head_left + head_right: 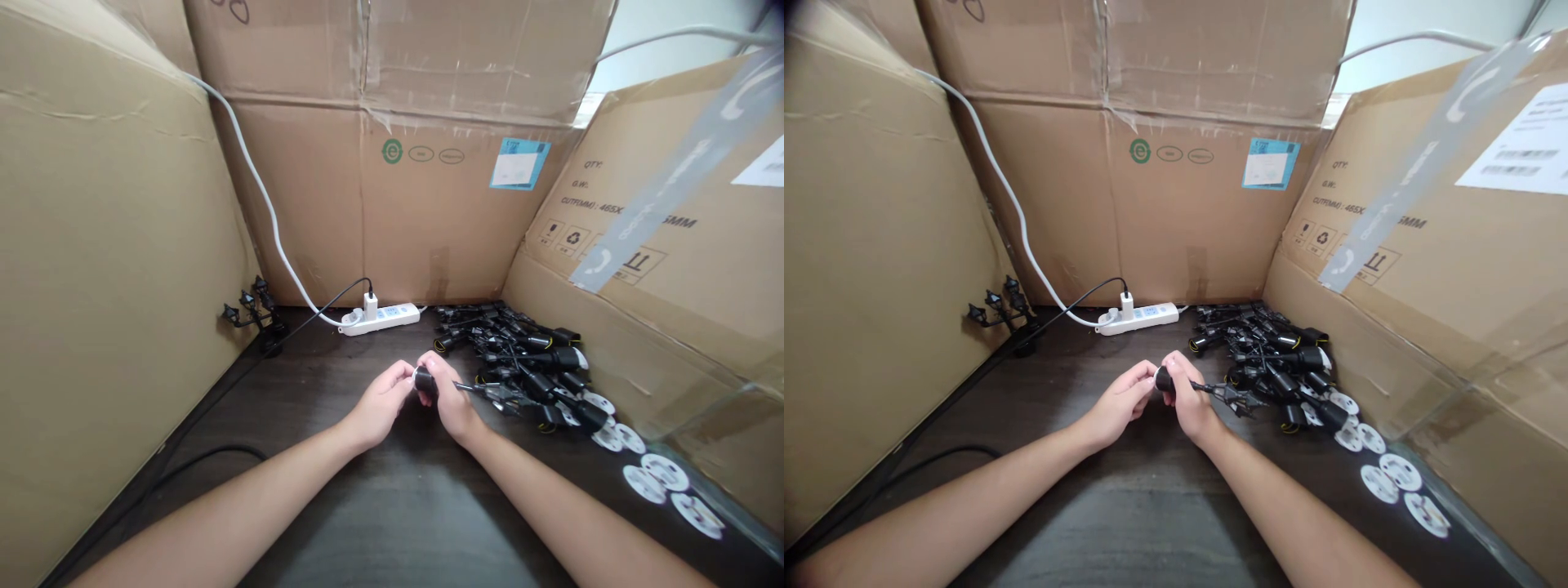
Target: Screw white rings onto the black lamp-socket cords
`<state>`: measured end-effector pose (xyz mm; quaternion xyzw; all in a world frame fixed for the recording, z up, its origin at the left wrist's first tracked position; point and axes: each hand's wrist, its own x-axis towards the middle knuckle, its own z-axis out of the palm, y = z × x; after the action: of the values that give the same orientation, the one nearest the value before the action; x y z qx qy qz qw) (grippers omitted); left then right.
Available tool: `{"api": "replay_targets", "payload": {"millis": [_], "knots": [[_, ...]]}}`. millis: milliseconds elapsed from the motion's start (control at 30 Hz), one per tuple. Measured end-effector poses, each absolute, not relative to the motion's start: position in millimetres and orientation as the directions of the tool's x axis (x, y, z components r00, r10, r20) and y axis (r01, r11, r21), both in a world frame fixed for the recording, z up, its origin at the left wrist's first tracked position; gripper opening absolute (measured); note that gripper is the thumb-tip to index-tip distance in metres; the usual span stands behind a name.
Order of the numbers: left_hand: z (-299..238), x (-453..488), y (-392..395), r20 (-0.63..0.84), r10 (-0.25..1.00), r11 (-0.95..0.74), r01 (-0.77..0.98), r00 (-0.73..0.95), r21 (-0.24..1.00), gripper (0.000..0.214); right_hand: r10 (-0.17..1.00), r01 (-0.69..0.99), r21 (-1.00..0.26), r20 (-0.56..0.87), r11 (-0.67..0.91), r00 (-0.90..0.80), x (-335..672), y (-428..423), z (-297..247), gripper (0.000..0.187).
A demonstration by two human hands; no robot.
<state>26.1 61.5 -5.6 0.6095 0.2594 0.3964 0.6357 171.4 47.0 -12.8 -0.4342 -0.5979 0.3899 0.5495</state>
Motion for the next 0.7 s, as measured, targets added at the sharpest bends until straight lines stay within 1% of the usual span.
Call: {"api": "replay_targets", "payload": {"millis": [100,267,400,533,700], "knots": [[-5.4,26.5,62.9,0.113,0.829,-0.019,-0.174,0.548,0.985,0.02,0.947,0.133,-0.938,0.322,0.321,-0.017,171.8,47.8,-15.2,0.034],[-2.3,27.4,60.1,0.127,0.832,-0.031,-0.185,0.54,0.982,0.014,0.937,0.19,-0.921,0.348,0.342,0.001,171.9,47.9,-16.4,0.037],[-1.2,27.4,58.7,0.14,0.824,-0.042,-0.188,0.549,0.981,0.01,0.941,0.157,-0.929,0.339,0.334,0.005,172.1,47.2,-15.9,0.035],[-2.1,27.3,58.9,0.175,0.815,-0.077,-0.196,0.553,0.977,0.018,0.942,0.126,-0.935,0.335,0.332,0.009,172.5,47.4,-15.6,0.033],[-1.4,27.8,58.2,0.158,0.828,-0.041,-0.223,0.537,0.974,0.024,0.941,0.143,-0.931,0.338,0.336,-0.01,172.7,46.7,-14.1,0.036]]}}
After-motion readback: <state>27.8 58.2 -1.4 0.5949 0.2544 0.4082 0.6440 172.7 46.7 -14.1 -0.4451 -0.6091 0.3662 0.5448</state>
